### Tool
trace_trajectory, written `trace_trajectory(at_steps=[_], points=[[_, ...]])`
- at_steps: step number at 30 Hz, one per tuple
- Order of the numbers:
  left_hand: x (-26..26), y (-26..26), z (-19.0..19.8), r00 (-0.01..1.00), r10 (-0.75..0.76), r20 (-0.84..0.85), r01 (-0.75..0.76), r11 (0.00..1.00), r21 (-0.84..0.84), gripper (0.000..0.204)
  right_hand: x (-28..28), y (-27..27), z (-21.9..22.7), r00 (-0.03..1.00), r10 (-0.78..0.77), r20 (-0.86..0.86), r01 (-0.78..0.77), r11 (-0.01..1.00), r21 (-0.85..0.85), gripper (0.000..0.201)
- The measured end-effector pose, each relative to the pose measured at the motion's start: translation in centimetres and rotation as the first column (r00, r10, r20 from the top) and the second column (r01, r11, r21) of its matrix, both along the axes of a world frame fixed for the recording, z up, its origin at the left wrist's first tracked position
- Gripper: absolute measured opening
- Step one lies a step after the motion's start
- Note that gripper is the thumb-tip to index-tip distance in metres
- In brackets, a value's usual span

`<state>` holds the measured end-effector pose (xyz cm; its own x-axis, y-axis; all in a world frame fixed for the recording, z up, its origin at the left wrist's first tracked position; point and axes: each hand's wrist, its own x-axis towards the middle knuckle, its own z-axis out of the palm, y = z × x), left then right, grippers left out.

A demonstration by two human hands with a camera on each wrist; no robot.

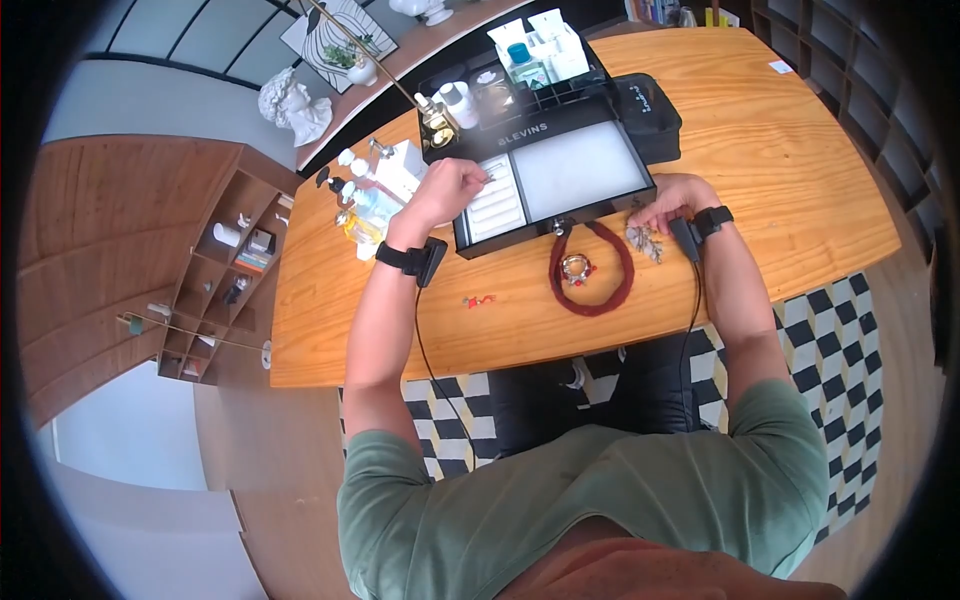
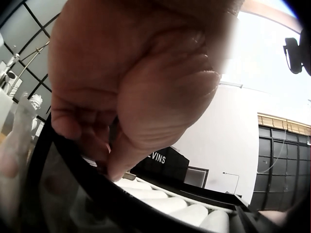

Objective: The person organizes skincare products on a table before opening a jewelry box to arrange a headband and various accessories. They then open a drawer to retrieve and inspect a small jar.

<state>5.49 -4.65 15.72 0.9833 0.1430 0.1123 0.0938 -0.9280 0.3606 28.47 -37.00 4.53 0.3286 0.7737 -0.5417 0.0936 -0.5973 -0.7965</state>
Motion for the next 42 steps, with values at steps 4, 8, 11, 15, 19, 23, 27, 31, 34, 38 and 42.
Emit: trace_trajectory(at_steps=[4, 8, 11, 15, 19, 23, 27, 31, 34, 38, 42], points=[[-0.1, -0.4, 0.3, 0.999, 0.013, 0.038, -0.012, 1.000, -0.029, 0.018, -0.1, 0.1, 0.0, 1.000, -0.013, -0.015, 0.013, 1.000, -0.008, 0.045], [-0.3, -1.3, 1.1, 0.982, 0.021, 0.190, -0.013, 0.999, -0.039, 0.015, 0.1, 0.0, -0.4, 0.999, -0.023, -0.034, 0.024, 1.000, 0.019, 0.045], [-0.3, -0.9, 0.7, 0.981, -0.001, 0.193, 0.000, 1.000, 0.007, 0.014, 0.4, 0.2, -0.8, 1.000, -0.009, -0.020, 0.009, 1.000, 0.010, 0.046], [-0.2, -0.9, 0.6, 0.987, -0.113, 0.115, 0.102, 0.990, 0.097, 0.013, -0.3, 0.0, 0.3, 0.999, -0.021, -0.026, 0.021, 1.000, 0.003, 0.046], [-0.2, -1.4, 0.9, 0.978, -0.065, 0.201, 0.052, 0.996, 0.067, 0.012, 0.4, 0.1, -1.1, 1.000, -0.002, -0.015, 0.002, 1.000, 0.017, 0.045], [-0.4, -1.5, 1.5, 0.959, -0.094, 0.267, 0.068, 0.992, 0.105, 0.013, 0.2, 0.1, -0.5, 1.000, -0.003, -0.014, 0.004, 1.000, 0.030, 0.045], [-0.3, -0.9, 1.9, 0.936, -0.128, 0.328, 0.077, 0.983, 0.164, 0.015, 0.4, 0.2, -0.8, 1.000, 0.007, 0.016, -0.007, 1.000, -0.004, 0.045], [0.1, -0.4, 1.1, 0.954, -0.211, 0.215, 0.153, 0.954, 0.257, 0.013, 0.2, 0.3, -0.4, 1.000, -0.004, 0.013, 0.004, 1.000, -0.016, 0.045], [0.0, -0.5, 1.1, 0.953, -0.212, 0.215, 0.153, 0.953, 0.261, 0.013, 0.3, 0.2, -0.4, 1.000, -0.001, 0.007, 0.001, 1.000, -0.021, 0.046], [0.2, -0.6, 0.9, 0.963, -0.133, 0.236, 0.090, 0.978, 0.187, 0.014, 0.5, 0.3, -0.8, 0.999, -0.022, -0.025, 0.022, 1.000, -0.009, 0.044], [0.5, -0.2, 0.0, 0.967, -0.204, 0.151, 0.163, 0.955, 0.247, 0.013, 0.8, 0.6, -0.8, 0.999, -0.033, -0.044, 0.030, 0.997, -0.065, 0.047]])
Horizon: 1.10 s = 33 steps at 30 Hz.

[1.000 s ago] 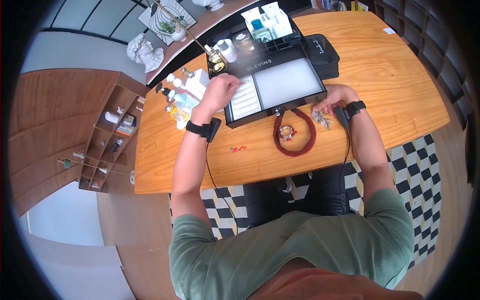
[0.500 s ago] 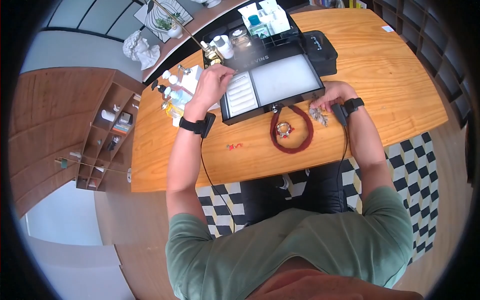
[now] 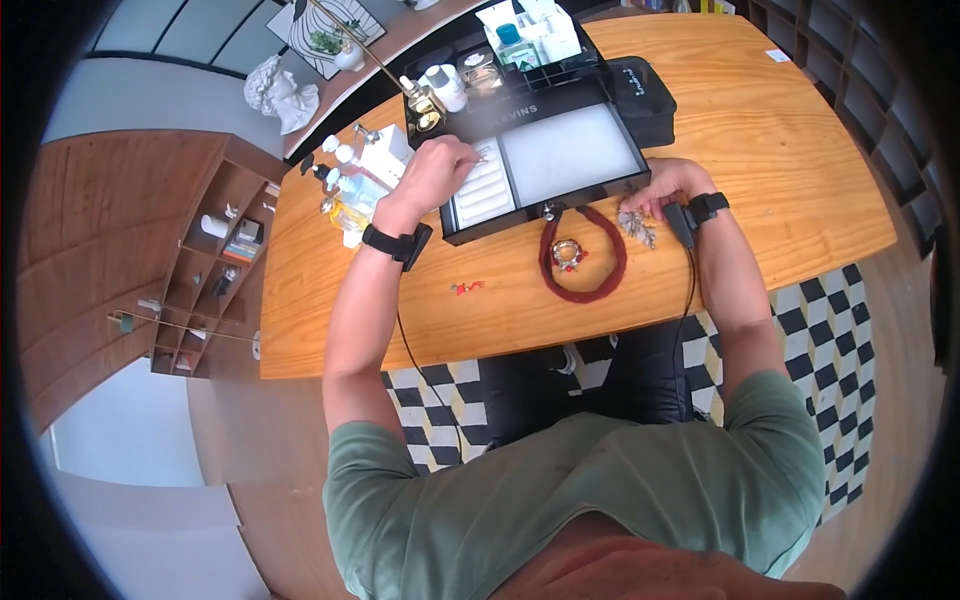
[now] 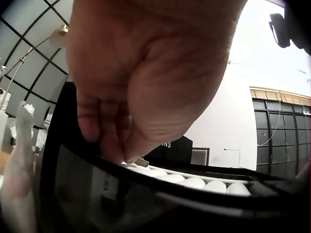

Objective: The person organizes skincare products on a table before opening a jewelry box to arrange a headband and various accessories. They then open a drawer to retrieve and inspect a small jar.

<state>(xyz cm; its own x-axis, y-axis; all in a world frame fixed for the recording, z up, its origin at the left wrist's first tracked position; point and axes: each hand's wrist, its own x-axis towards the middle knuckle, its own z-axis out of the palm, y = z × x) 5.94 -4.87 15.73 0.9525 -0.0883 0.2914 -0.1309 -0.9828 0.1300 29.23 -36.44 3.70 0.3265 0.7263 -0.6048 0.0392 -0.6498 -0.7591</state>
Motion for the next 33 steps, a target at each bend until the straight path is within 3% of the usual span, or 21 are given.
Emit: trace_trajectory(at_steps=[2, 4, 13, 15, 33], points=[[-0.1, -0.1, 0.0, 1.000, 0.004, -0.010, -0.004, 1.000, -0.014, 0.013, -0.1, -0.1, 0.2, 1.000, -0.007, -0.008, 0.007, 1.000, 0.006, 0.048], [-0.1, -0.3, 0.2, 0.997, 0.061, -0.057, -0.068, 0.989, -0.131, 0.011, -0.2, -0.2, 0.3, 1.000, -0.015, -0.015, 0.015, 1.000, 0.008, 0.048], [-0.1, -0.2, 0.0, 1.000, 0.019, -0.018, -0.021, 0.996, -0.085, 0.012, -0.3, -0.2, 0.5, 1.000, -0.003, 0.030, 0.004, 1.000, -0.023, 0.057], [-0.2, -0.1, -0.1, 1.000, 0.024, -0.017, -0.026, 0.995, -0.095, 0.012, -0.1, -0.3, -0.3, 0.996, 0.046, 0.079, -0.050, 0.998, 0.050, 0.046], [0.7, -0.4, -0.1, 0.998, 0.000, -0.061, -0.005, 0.997, -0.083, 0.021, -0.3, -0.2, 0.2, 0.999, 0.020, 0.044, -0.022, 0.999, 0.044, 0.045]])
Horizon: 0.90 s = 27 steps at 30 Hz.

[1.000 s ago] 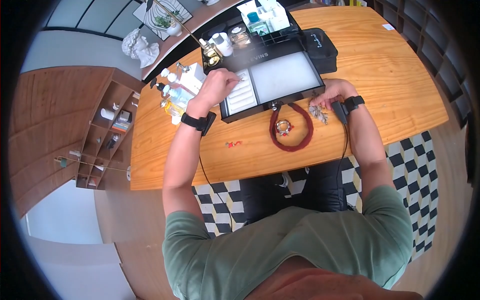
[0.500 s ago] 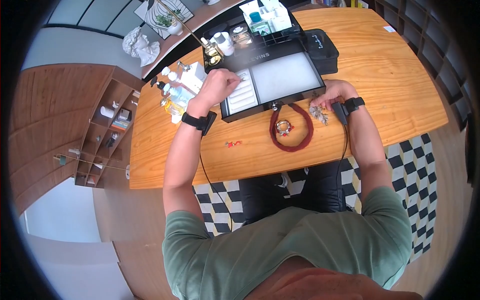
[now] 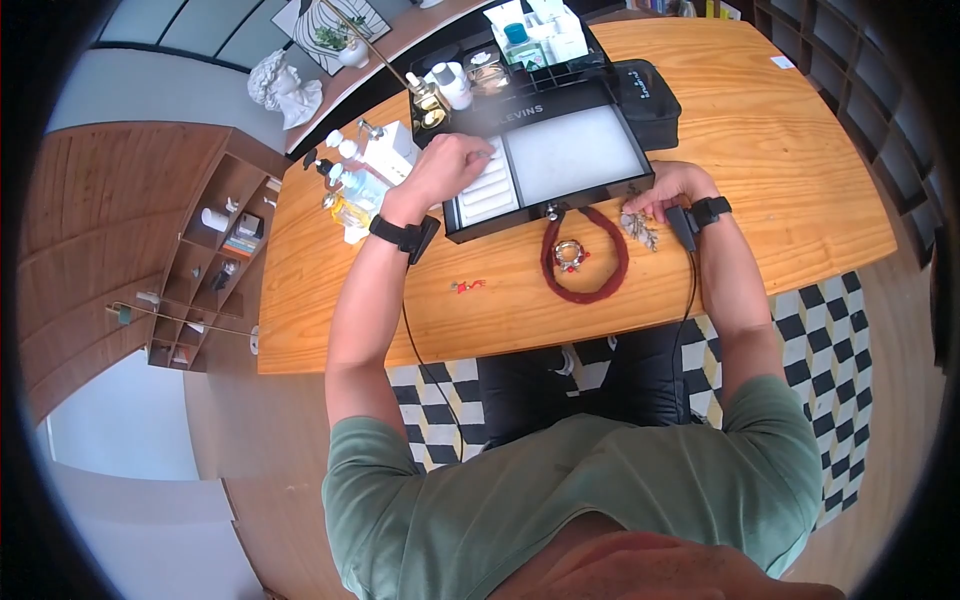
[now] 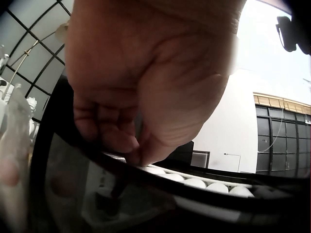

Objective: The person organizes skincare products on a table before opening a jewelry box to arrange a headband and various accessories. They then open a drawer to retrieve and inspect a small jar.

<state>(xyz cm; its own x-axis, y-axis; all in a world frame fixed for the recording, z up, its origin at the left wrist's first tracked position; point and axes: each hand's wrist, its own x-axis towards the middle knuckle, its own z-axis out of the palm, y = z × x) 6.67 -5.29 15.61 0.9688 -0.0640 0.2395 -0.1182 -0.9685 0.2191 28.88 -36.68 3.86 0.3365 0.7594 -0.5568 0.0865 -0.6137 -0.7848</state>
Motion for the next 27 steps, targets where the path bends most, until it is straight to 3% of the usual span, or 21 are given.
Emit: trace_trajectory(at_steps=[5, 7, 11, 15, 18, 19, 22, 27], points=[[0.1, 0.1, 0.1, 0.999, 0.037, -0.035, -0.037, 0.999, -0.015, 0.018, -0.6, -0.2, 0.9, 1.000, -0.005, 0.004, 0.005, 1.000, 0.015, 0.045], [0.1, 0.1, 0.0, 1.000, -0.022, 0.020, 0.022, 1.000, 0.003, 0.018, -0.7, -0.2, 0.8, 1.000, -0.003, 0.002, 0.003, 1.000, 0.022, 0.045], [0.3, 0.5, -0.5, 0.999, 0.036, -0.008, -0.036, 0.999, 0.022, 0.019, -0.3, -0.1, 0.2, 1.000, -0.001, -0.008, 0.001, 1.000, 0.023, 0.042], [-0.3, 0.3, -0.1, 0.999, 0.013, 0.033, -0.014, 1.000, 0.008, 0.019, -1.6, -0.4, 2.2, 0.999, -0.033, -0.015, 0.034, 0.999, 0.013, 0.042], [-2.1, -0.3, 0.8, 0.991, -0.008, 0.132, 0.027, 0.990, -0.135, 0.018, -2.1, -0.6, 2.5, 0.999, -0.038, -0.021, 0.040, 0.998, 0.054, 0.042], [-2.9, -0.3, 0.9, 0.987, 0.049, 0.155, -0.016, 0.977, -0.211, 0.018, -2.0, -0.6, 2.4, 0.998, -0.051, -0.021, 0.053, 0.997, 0.061, 0.042], [-6.7, -1.0, 2.2, 0.980, 0.120, 0.158, -0.084, 0.972, -0.219, 0.016, -1.5, -0.2, 1.5, 0.998, -0.055, 0.019, 0.055, 0.999, 0.003, 0.041], [-14.5, -0.6, 1.4, 0.971, 0.236, 0.024, -0.217, 0.925, -0.311, 0.007, -0.2, 0.1, 0.0, 0.997, -0.071, 0.029, 0.071, 0.997, -0.010, 0.042]])
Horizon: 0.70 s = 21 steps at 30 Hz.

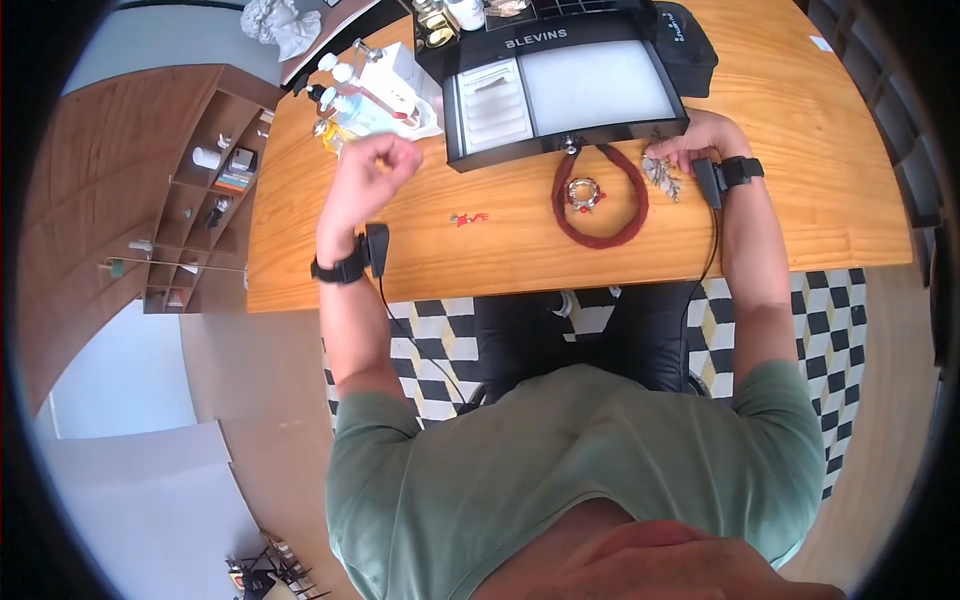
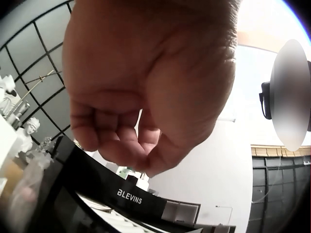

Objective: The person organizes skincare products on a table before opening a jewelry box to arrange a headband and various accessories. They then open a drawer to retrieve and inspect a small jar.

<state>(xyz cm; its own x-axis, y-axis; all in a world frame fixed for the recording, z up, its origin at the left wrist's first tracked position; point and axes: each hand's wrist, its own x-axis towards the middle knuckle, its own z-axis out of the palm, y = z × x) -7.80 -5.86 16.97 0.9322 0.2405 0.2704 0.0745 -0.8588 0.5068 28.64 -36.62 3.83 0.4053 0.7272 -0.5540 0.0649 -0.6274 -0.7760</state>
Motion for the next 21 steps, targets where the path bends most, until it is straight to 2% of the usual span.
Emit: trace_trajectory(at_steps=[2, 3, 5, 6, 8, 9, 11, 15, 17, 21], points=[[-2.6, 0.6, -2.3, 0.987, 0.039, -0.156, -0.070, 0.977, -0.200, 0.005, -0.4, -0.1, 0.7, 1.000, 0.001, -0.001, -0.001, 1.000, 0.003, 0.043], [-3.4, 0.9, -4.1, 0.986, 0.038, -0.161, -0.069, 0.978, -0.197, 0.005, -0.5, -0.1, 0.7, 1.000, 0.000, -0.006, 0.000, 1.000, 0.007, 0.043], [-4.3, 1.3, -7.9, 0.960, 0.048, -0.277, -0.141, 0.935, -0.327, 0.009, -0.6, -0.2, 0.6, 1.000, 0.003, -0.001, -0.003, 0.999, 0.050, 0.044], [-4.4, 0.8, -9.0, 0.959, 0.048, -0.280, -0.142, 0.935, -0.326, 0.009, -0.7, -0.2, 0.6, 1.000, 0.003, -0.004, -0.003, 0.999, 0.051, 0.044], [-4.0, -0.8, -10.7, 0.967, 0.030, -0.251, -0.068, 0.987, -0.144, 0.015, -0.8, -0.2, 0.6, 1.000, -0.019, -0.014, 0.020, 0.998, 0.059, 0.043], [-3.6, -1.4, -10.9, 0.968, 0.030, -0.251, -0.069, 0.987, -0.146, 0.015, -0.6, -0.2, 0.3, 1.000, -0.018, -0.013, 0.019, 0.998, 0.057, 0.043], [-3.0, -2.4, -11.0, 0.945, 0.065, -0.320, -0.052, 0.998, 0.047, 0.020, 0.1, 0.0, -0.4, 1.000, -0.020, 0.020, 0.021, 1.000, -0.022, 0.041], [-1.8, -3.2, -10.6, 0.978, 0.003, -0.209, 0.030, 0.988, 0.152, 0.022, -1.3, -0.3, 1.4, 1.000, -0.020, -0.011, 0.020, 0.999, 0.031, 0.042], [-1.3, -3.4, -10.2, 0.963, 0.045, -0.264, 0.026, 0.966, 0.259, 0.014, -1.4, -0.4, 1.8, 0.997, -0.044, -0.061, 0.046, 0.998, 0.037, 0.046], [-0.7, -2.8, -11.4, 0.947, 0.061, -0.316, 0.057, 0.935, 0.351, 0.007, -1.6, -0.5, 2.2, 0.997, -0.013, -0.082, 0.019, 0.997, 0.075, 0.054]])
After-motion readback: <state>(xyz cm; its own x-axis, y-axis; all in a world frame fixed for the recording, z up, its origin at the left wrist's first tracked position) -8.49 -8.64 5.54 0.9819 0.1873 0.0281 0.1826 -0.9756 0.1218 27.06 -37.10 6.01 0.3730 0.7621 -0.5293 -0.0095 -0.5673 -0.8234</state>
